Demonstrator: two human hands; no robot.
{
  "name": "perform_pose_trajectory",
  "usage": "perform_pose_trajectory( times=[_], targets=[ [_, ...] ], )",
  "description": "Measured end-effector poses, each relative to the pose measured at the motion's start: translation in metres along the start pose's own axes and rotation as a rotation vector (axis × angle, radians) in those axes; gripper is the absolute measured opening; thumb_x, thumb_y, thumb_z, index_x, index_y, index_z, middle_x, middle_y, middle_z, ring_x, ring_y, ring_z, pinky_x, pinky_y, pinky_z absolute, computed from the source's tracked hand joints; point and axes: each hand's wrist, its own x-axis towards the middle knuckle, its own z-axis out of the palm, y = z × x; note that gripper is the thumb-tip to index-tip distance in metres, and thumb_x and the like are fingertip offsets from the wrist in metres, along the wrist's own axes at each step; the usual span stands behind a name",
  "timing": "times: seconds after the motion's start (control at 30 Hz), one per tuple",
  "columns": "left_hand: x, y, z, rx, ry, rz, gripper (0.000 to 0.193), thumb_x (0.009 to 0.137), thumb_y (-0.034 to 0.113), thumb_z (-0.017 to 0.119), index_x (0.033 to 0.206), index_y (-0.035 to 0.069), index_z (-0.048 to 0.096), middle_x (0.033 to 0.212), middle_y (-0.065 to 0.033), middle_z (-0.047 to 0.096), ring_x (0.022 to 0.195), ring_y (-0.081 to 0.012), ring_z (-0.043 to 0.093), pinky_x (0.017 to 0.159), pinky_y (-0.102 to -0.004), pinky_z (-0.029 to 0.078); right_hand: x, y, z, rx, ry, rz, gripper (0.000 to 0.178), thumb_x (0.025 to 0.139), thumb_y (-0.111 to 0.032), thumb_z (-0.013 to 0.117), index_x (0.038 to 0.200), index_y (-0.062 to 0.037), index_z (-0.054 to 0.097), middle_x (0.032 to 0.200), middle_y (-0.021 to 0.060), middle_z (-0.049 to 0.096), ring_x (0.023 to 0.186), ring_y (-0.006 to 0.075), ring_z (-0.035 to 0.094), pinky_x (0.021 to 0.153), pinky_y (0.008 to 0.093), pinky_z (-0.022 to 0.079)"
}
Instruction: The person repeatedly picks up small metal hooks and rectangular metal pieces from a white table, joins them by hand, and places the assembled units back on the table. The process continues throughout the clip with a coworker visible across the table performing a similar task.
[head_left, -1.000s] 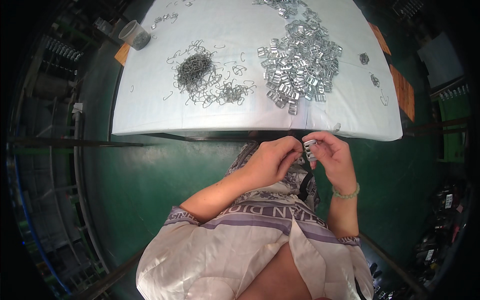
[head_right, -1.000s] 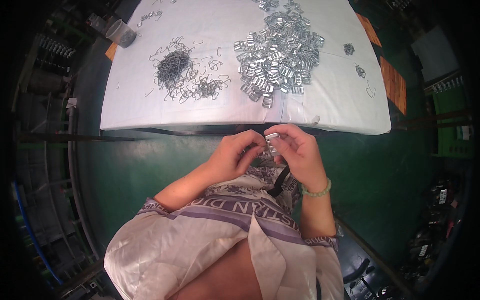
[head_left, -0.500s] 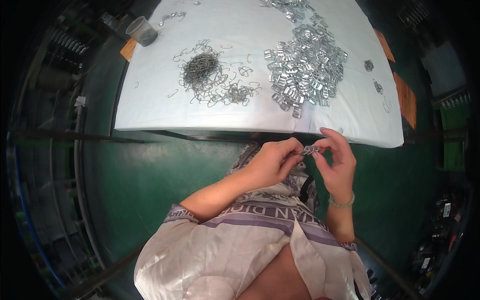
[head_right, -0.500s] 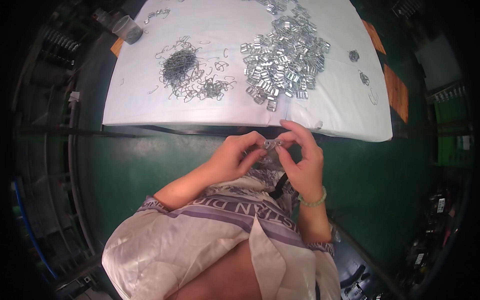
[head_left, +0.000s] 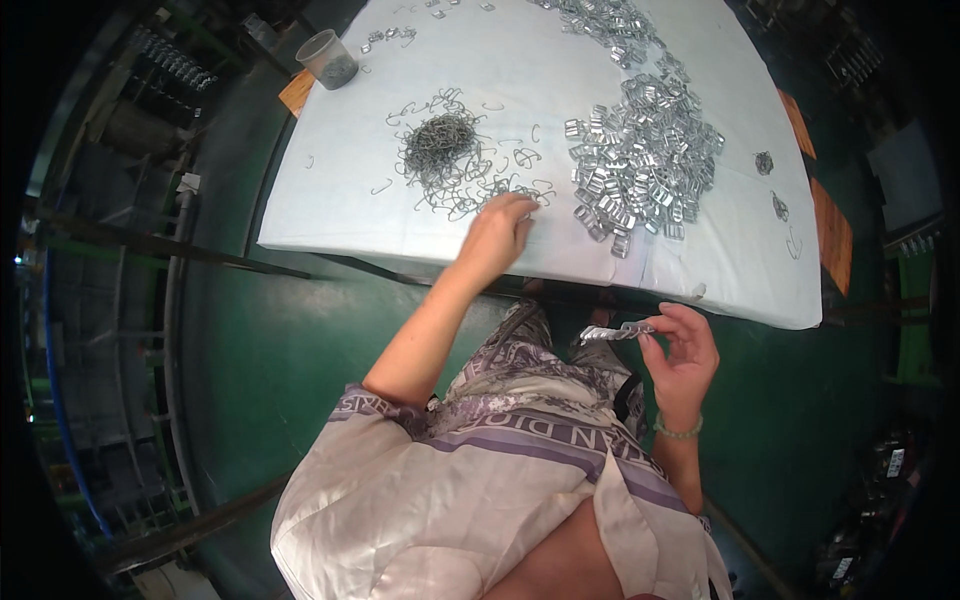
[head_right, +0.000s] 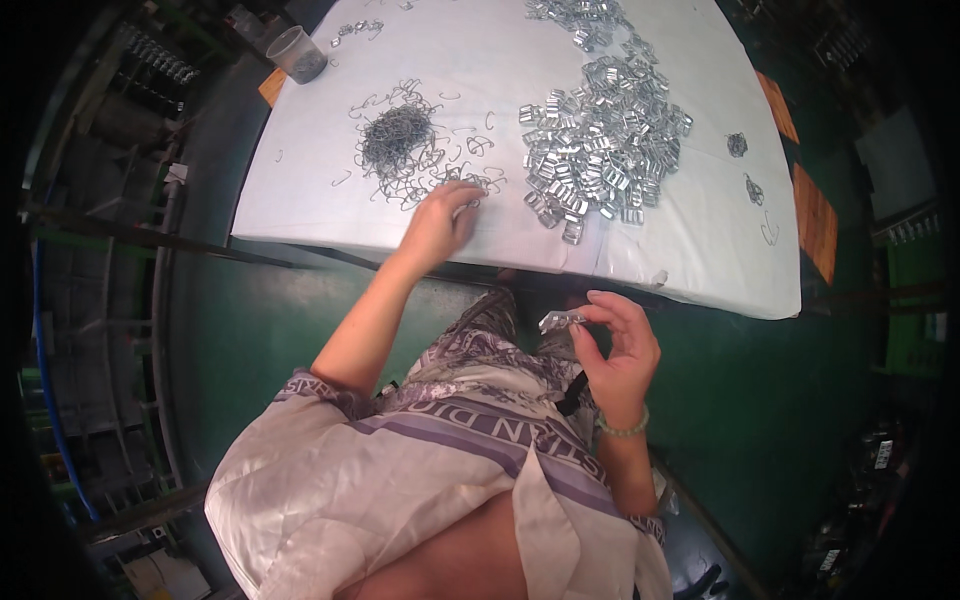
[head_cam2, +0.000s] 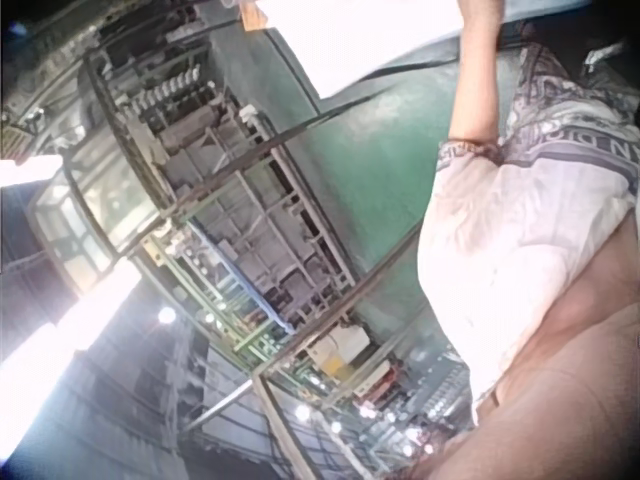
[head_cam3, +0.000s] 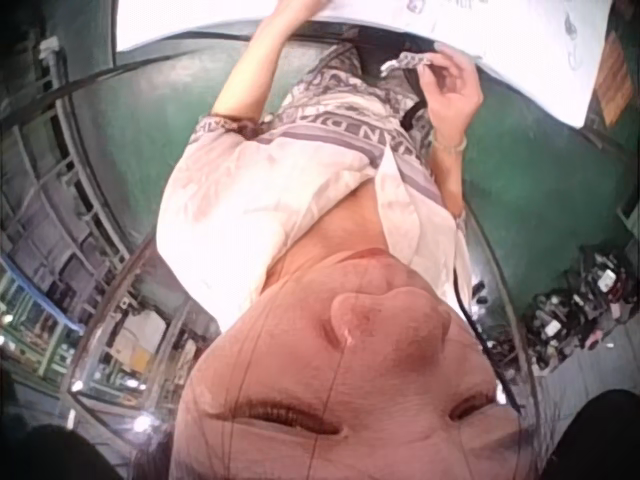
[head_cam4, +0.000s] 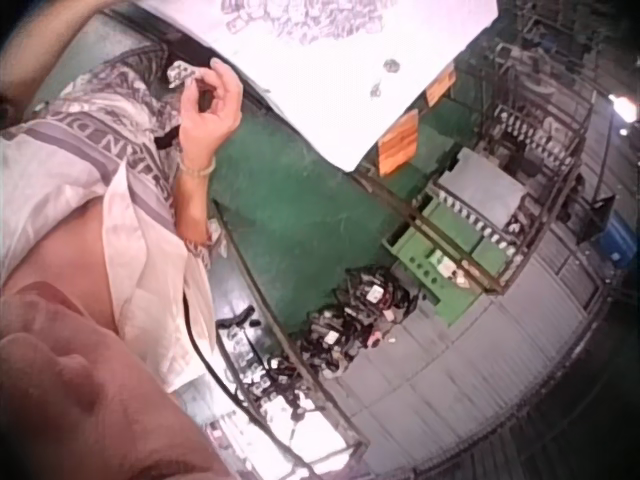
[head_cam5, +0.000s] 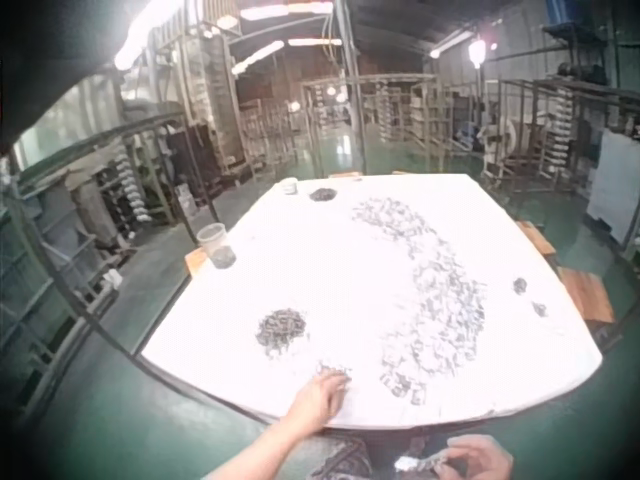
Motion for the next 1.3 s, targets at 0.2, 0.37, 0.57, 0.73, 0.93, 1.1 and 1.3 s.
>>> perform_pose_trajectory(
  times=[0.2,0.37,0.57,0.73,0.93,1.1,1.3],
  targets=[
    [0.025,-0.047,-0.015,0.170,-0.050,-0.205,0.009,0.074,0.002,0.060,0.075,0.002,0.068,0.078,-0.0171,0.064,0.073,-0.0367,0.061,0.068,-0.0431,0.050,-0.002,0.004,-0.003,0.007,0.019,0.015,0.040,0.073,0.016,0.063,0.111,0.0062,0.054,0.096,0.0110,0.064,0.088,0.0134,0.062,0.081,0.0248,0.048],
    [0.066,-0.068,0.008,0.268,-0.024,-0.092,0.009,0.079,0.008,0.062,0.080,0.004,0.070,0.081,-0.0138,0.064,0.075,-0.0333,0.062,0.069,-0.0401,0.050,-0.001,0.005,-0.002,0.021,0.013,0.027,0.039,0.074,0.015,0.063,0.110,0.0059,0.055,0.096,0.0110,0.064,0.087,0.0131,0.062,0.079,0.0244,0.049],
    [0.109,-0.081,0.034,0.540,-0.316,0.087,0.010,0.074,0.005,0.058,0.076,0.003,0.068,0.084,-0.0131,0.064,0.083,-0.0296,0.063,0.071,-0.0382,0.053,-0.002,-0.002,-0.004,-0.004,0.035,0.035,0.037,0.074,0.014,0.063,0.110,0.0051,0.056,0.096,0.0101,0.064,0.086,0.0124,0.062,0.077,0.0237,0.049],
    [0.125,-0.072,0.042,0.711,-0.435,0.154,0.011,0.074,0.014,0.061,0.072,0.006,0.067,0.081,-0.0134,0.065,0.077,-0.0296,0.064,0.068,-0.0381,0.053,-0.005,-0.002,-0.009,-0.048,0.061,0.044,0.037,0.075,0.013,0.064,0.110,0.0044,0.056,0.094,0.0087,0.065,0.085,0.0116,0.062,0.076,0.0231,0.049],
    [0.119,-0.083,0.032,0.519,-0.370,-0.087,0.012,0.075,0.016,0.061,0.071,0.007,0.068,0.076,-0.0152,0.066,0.071,-0.0301,0.065,0.067,-0.0395,0.053,-0.005,-0.002,-0.008,-0.032,0.091,0.056,0.036,0.075,0.012,0.064,0.109,0.0037,0.058,0.091,0.0080,0.065,0.083,0.0106,0.062,0.075,0.0226,0.049],
    [0.114,-0.083,0.033,0.560,-0.356,-0.061,0.011,0.074,0.010,0.059,0.072,0.004,0.068,0.077,-0.0152,0.067,0.072,-0.0302,0.066,0.067,-0.0397,0.053,-0.003,0.002,-0.003,-0.039,0.094,0.070,0.035,0.075,0.011,0.065,0.109,0.0030,0.058,0.090,0.0076,0.066,0.082,0.0098,0.061,0.074,0.0223,0.050],
    [0.124,-0.069,0.036,0.705,-0.440,0.100,0.016,0.077,0.014,0.059,0.072,0.000,0.066,0.079,-0.0155,0.067,0.075,-0.0304,0.066,0.067,-0.0389,0.053,0.001,0.002,0.003,-0.060,0.099,0.041,0.033,0.075,0.010,0.065,0.107,0.0030,0.059,0.088,0.0071,0.066,0.080,0.0091,0.062,0.072,0.0221,0.050]
  ],
)
